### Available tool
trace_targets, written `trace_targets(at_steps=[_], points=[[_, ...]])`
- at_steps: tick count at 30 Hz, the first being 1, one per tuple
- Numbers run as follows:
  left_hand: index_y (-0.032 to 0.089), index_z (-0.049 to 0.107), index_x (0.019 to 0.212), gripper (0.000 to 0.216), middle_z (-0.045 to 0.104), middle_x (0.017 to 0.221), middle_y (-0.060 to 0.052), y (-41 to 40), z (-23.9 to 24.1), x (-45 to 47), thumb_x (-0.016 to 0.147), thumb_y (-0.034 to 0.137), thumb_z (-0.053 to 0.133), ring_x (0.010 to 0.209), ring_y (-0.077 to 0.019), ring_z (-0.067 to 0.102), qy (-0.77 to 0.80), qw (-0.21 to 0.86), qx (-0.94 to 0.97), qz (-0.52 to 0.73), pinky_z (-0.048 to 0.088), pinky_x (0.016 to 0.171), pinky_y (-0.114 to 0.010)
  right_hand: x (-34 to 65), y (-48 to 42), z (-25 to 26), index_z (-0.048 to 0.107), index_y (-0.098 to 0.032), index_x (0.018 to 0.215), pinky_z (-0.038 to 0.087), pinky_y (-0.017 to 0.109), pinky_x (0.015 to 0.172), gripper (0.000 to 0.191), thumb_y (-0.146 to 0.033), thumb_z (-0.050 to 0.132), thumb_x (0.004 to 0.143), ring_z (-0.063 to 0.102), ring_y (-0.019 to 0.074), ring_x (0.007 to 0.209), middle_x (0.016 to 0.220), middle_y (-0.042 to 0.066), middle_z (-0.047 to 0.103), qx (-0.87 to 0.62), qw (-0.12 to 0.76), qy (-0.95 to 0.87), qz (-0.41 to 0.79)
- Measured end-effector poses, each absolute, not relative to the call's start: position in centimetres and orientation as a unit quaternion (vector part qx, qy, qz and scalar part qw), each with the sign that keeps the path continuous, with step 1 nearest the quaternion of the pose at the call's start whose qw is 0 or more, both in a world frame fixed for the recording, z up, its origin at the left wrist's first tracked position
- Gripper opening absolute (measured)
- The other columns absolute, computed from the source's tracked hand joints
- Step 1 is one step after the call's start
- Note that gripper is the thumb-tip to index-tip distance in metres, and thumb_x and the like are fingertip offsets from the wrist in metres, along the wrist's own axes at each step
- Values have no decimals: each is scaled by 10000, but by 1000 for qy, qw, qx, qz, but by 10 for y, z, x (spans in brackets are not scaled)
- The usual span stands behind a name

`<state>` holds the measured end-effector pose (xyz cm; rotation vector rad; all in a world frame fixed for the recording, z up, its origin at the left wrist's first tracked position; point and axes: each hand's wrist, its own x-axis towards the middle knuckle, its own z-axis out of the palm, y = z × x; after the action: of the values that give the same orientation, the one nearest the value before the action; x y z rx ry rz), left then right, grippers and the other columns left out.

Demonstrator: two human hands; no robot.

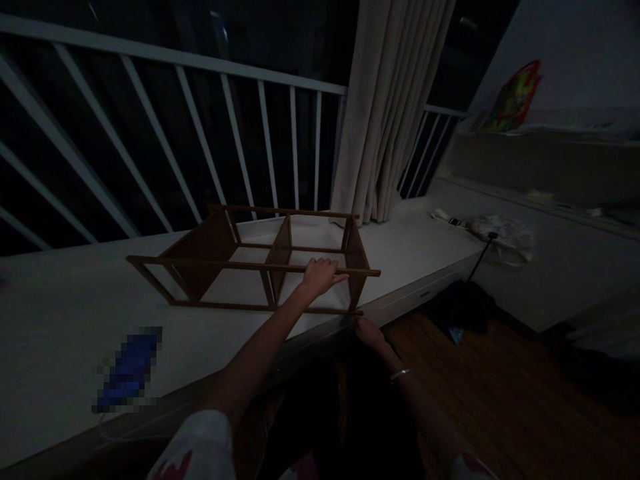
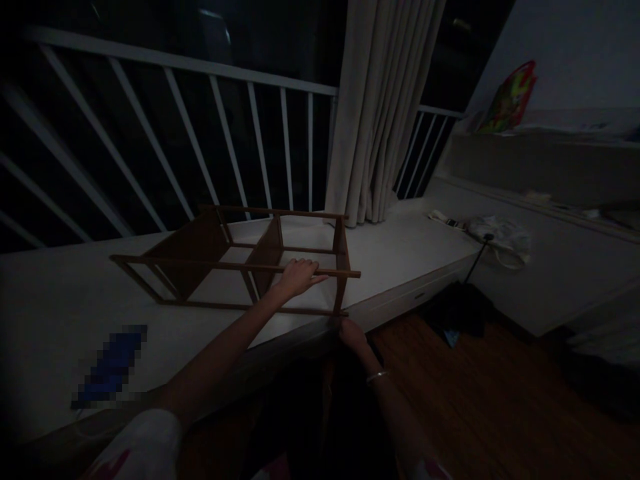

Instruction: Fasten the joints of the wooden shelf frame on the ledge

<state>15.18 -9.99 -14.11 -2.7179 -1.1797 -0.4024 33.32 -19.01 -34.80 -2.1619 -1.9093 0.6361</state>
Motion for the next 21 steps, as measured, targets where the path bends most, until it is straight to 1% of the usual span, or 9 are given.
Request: trace_targets(at_steps=[4, 7, 12, 14, 17, 21], points=[[152, 586, 911, 609, 626, 898, -115, -99, -144, 151, 808, 624, 215, 877, -232, 565, -399, 66, -903, -146, 349, 772, -342, 326, -186, -345, 533, -134, 1053, 391, 295, 790, 283, -231, 344, 866, 575, 214, 959, 1004, 151, 621, -756, 67, -618, 203], [159, 599, 910, 608, 638, 868, -106, -98, -144, 149, 813, 618, 212, 841, -228, 582, -401, 59, -902, -148, 362, 746, -335, 319, -185, -342, 534, -141, 1062, 397, 302, 778, 303, -264, 329, 877, 583, 220, 949, 995, 156, 623, -766, 64, -608, 199], [167, 607, 906, 634, 645, 845, -99, -98, -142, 143, 799, 644, 203, 820, -234, 593, -404, 47, -901, -152, 376, 737, -345, 308, -186, -340, 486, -145, 1124, 399, 326, 751, 314, -229, 335, 861, 601, 240, 900, 955, 163, 628, -782, 74, -591, 180], [160, 608, 905, 652, 642, 863, -105, -99, -140, 141, 788, 660, 206, 836, -233, 591, -405, 41, -901, -152, 378, 750, -347, 305, -188, -339, 481, -144, 1121, 394, 332, 751, 319, -242, 313, 868, 604, 240, 885, 939, 161, 627, -787, 95, -586, 167], [151, 606, 908, 644, 636, 883, -113, -101, -138, 138, 791, 654, 222, 864, -230, 584, -405, 38, -901, -150, 376, 773, -350, 302, -194, -339, 497, -149, 1086, 385, 322, 760, 340, -272, 254, 882, 598, 224, 883, 946, 151, 618, -797, 148, -569, 138], [147, 603, 912, 610, 632, 895, -114, -101, -136, 134, 798, 634, 253, 869, -229, 582, -395, 33, -906, -145, 373, 786, -359, 304, -201, -339, 529, -146, 978, 391, 304, 709, 409, -364, 197, 881, 596, 212, 810, 898, 137, 614, -821, 222, -515, 108]])
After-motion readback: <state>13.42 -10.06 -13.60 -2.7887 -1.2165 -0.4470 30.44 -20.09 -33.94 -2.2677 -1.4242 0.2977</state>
